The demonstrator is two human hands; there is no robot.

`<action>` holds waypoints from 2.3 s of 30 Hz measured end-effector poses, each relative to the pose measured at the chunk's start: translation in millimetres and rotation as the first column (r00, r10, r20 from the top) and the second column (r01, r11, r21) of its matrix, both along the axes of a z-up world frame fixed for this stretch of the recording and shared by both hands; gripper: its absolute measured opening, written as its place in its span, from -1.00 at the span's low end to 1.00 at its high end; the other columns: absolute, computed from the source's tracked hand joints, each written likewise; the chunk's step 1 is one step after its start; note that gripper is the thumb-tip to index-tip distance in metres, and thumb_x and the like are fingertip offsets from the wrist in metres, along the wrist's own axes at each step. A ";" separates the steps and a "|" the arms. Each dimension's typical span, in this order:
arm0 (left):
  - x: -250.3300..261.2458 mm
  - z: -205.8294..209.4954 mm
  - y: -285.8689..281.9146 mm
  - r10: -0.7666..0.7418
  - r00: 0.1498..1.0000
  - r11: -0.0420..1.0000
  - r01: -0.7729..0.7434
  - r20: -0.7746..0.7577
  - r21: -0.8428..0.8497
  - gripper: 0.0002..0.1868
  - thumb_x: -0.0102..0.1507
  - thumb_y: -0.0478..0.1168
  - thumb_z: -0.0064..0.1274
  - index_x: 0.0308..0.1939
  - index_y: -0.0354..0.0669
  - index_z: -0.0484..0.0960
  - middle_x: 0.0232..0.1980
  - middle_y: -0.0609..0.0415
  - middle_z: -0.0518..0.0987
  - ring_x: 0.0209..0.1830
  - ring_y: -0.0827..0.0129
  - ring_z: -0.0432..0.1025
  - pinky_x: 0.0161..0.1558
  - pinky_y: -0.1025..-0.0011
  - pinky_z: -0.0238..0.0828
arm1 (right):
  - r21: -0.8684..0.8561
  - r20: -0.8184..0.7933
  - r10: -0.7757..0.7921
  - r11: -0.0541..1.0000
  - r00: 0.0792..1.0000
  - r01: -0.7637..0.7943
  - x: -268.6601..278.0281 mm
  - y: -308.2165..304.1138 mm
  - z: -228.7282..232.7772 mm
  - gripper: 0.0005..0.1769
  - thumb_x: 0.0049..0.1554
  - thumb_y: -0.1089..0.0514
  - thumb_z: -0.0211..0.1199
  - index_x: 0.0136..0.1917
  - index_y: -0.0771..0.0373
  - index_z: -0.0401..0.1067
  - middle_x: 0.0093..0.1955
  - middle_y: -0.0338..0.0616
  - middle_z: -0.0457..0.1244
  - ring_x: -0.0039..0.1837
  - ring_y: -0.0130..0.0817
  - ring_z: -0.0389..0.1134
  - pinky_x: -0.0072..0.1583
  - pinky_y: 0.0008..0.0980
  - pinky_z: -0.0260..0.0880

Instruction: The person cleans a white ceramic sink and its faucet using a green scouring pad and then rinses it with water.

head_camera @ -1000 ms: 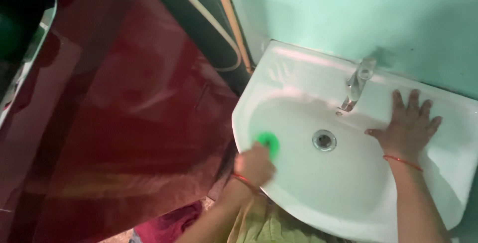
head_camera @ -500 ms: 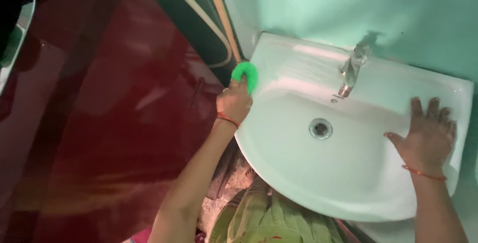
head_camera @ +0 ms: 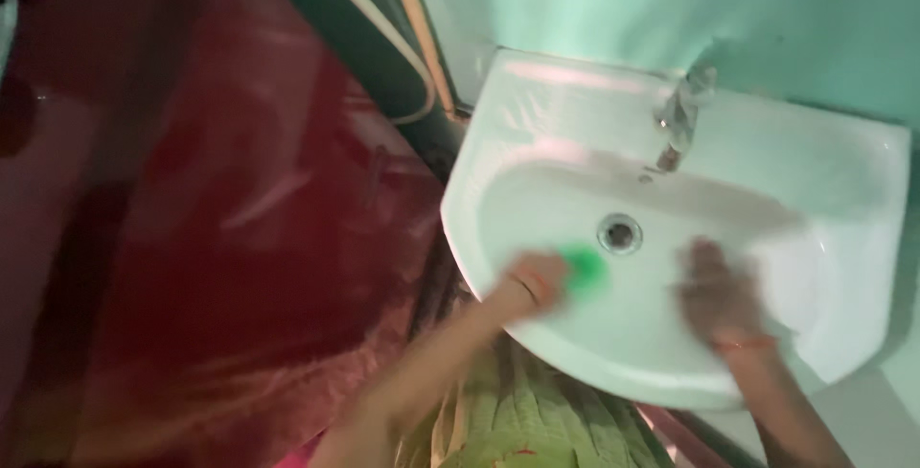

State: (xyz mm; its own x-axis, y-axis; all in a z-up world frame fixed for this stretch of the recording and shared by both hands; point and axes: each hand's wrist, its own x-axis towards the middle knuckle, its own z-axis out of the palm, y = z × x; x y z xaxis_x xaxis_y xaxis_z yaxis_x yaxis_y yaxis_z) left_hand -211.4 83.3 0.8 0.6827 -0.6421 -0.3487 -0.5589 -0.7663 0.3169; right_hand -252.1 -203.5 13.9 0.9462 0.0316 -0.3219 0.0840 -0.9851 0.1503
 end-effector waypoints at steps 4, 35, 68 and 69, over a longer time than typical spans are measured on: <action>101.5 -45.5 30.2 0.311 0.791 0.944 -0.322 0.527 -0.075 -0.78 0.43 -0.19 -0.15 -0.08 -0.07 0.64 -0.12 -0.05 0.55 -0.14 0.16 0.53 -0.22 0.24 0.53 | 0.172 -0.474 0.112 0.985 0.873 -0.033 -26.4 64.1 -22.7 -0.10 0.30 -0.42 -0.32 0.70 0.04 -0.35 0.74 0.04 -0.56 0.71 0.15 -0.55 0.55 0.34 -0.41; -3.3 -40.6 -96.0 -0.027 0.989 0.996 0.040 0.144 -0.083 -0.67 0.41 -0.28 -0.23 0.15 -0.30 0.57 0.10 -0.20 0.60 0.09 0.05 0.54 0.07 0.14 0.52 | 0.202 0.577 -0.279 0.959 0.768 0.198 -109.3 -18.5 49.9 -0.55 0.25 0.03 0.18 0.37 0.08 0.53 0.59 -0.08 0.24 0.72 0.05 0.09 0.71 0.11 -0.08; -16.2 5.6 -215.1 -0.111 0.992 0.924 0.078 -0.067 -0.374 -0.53 0.29 -0.15 -0.06 0.26 -0.23 0.38 0.14 -0.35 0.49 -0.02 -0.11 0.54 -0.02 0.05 0.49 | 0.472 0.549 -0.492 0.850 0.676 0.236 -93.8 -6.5 81.9 -0.49 0.26 0.30 0.07 0.47 0.29 0.31 0.56 0.12 0.13 0.59 0.16 0.11 0.52 0.07 0.09; -23.3 15.8 -211.1 -0.176 0.977 0.890 0.107 -0.117 -0.444 -0.42 0.28 -0.14 -0.05 0.35 -0.25 0.30 0.19 -0.41 0.44 -0.04 -0.16 0.53 -0.02 0.02 0.48 | 0.471 0.551 -0.493 0.850 0.673 0.237 -93.6 -5.0 82.8 -0.49 0.26 0.30 0.07 0.47 0.29 0.31 0.56 0.12 0.13 0.59 0.16 0.11 0.52 0.07 0.09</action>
State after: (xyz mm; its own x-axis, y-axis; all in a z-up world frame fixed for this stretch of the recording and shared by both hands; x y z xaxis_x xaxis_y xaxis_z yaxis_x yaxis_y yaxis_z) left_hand -234.7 -127.8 16.6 0.5351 -0.8383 -0.1044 -0.5709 -0.4499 0.6868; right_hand -345.8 -208.5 96.7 0.8700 -0.3797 0.3145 -0.2820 -0.9065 -0.3142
